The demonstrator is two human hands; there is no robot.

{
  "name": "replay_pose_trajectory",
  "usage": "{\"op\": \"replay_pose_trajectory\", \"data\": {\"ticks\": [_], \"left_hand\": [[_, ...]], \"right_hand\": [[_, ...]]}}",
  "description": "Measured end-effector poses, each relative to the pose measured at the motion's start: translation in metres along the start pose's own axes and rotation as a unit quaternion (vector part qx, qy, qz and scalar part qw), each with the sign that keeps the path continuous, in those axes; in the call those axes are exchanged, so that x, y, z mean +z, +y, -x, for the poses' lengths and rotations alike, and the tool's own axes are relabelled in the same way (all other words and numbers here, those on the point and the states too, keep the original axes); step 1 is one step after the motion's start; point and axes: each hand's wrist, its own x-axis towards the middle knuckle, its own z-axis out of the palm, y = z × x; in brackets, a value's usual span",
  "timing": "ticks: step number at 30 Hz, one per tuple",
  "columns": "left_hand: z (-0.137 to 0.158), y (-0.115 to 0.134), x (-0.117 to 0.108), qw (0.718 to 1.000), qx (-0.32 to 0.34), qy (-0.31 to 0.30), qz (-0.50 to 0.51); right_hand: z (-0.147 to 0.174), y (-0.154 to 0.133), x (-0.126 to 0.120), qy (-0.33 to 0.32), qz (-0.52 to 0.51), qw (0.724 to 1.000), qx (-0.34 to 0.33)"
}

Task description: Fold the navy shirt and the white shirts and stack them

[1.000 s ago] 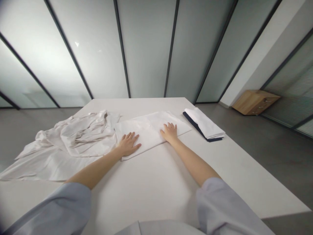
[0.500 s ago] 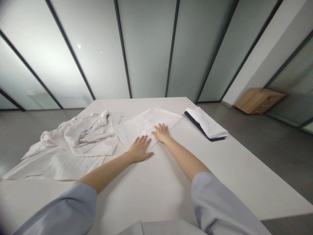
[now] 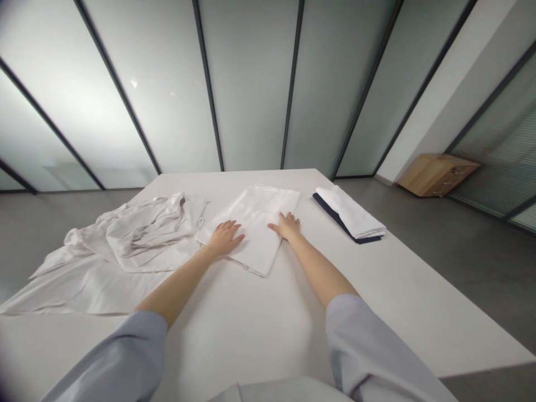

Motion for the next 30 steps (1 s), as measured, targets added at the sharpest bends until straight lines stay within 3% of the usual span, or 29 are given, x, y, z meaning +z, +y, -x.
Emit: {"op": "replay_pose_trajectory", "data": {"ticks": [3, 10, 16, 18, 21, 24, 30], "left_hand": [[0.002, -0.023, 0.0, 0.999, -0.032, -0.031, -0.017], [0.003, -0.03, -0.022, 0.994, -0.081, -0.029, 0.066], [0.004, -0.049, -0.007, 0.973, -0.206, 0.09, 0.046], [0.006, -0.051, -0.001, 0.975, -0.21, 0.065, 0.019], [0.008, -0.048, 0.005, 0.975, -0.22, 0.022, 0.001], [0.009, -0.046, 0.006, 0.976, -0.217, 0.022, 0.011], [0.002, -0.05, 0.01, 0.976, -0.152, 0.033, 0.153]], "right_hand": [[-0.003, 0.01, 0.0, -0.01, -0.01, 0.999, -0.033], [0.001, 0.035, 0.006, -0.013, -0.08, 0.984, -0.16], [0.009, 0.04, 0.013, 0.042, -0.13, 0.963, -0.231], [0.012, 0.036, 0.012, 0.079, -0.111, 0.968, -0.21], [0.017, 0.031, 0.009, 0.116, -0.069, 0.984, -0.115], [0.019, 0.026, 0.008, 0.121, -0.057, 0.99, -0.052], [0.018, 0.019, 0.008, 0.124, -0.123, 0.984, -0.016]]}}
